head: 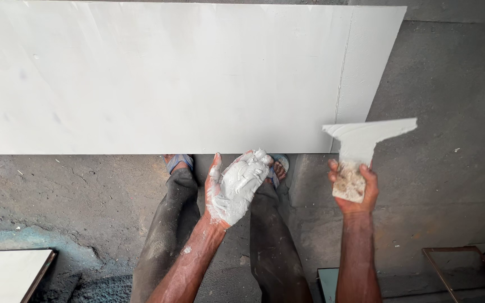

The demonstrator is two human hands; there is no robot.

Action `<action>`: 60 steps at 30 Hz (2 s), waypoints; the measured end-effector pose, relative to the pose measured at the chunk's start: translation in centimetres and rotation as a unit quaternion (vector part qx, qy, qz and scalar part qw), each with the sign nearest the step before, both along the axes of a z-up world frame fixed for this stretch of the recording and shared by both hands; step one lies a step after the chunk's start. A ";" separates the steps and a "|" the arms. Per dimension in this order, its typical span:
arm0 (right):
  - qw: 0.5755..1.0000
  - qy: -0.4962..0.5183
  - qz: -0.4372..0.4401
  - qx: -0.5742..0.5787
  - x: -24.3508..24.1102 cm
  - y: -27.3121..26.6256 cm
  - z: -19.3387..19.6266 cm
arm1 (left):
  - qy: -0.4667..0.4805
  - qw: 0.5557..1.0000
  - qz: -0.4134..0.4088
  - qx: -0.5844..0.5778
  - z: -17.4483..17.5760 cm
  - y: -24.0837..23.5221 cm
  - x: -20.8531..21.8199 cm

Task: The person applies a white adhesive to the surface of a large white tile using a trowel. They repeatedly scoop adhesive from their left hand and spread it across the tile in smooth strokes.

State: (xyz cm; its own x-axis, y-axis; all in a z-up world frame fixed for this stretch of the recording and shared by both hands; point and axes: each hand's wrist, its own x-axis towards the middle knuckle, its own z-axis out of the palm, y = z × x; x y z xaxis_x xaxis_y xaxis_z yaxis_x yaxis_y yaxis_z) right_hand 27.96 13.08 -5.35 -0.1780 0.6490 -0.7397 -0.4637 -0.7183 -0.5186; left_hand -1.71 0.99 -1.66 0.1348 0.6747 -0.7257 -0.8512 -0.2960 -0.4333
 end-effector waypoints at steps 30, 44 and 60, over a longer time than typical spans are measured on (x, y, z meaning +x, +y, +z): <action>0.429 -0.604 0.521 0.424 -6.7 22.7 -15.5 | 0.076 0.994 -0.066 -0.044 -3.2 -0.6 -2.2; 0.475 -0.604 0.560 0.309 -1.7 13.0 -11.5 | 0.120 0.988 -0.085 -0.040 -3.2 -2.4 -1.0; 0.901 -0.332 0.268 -0.085 11.9 -9.1 2.0 | 0.197 0.949 -0.241 -0.049 -2.0 -5.5 3.8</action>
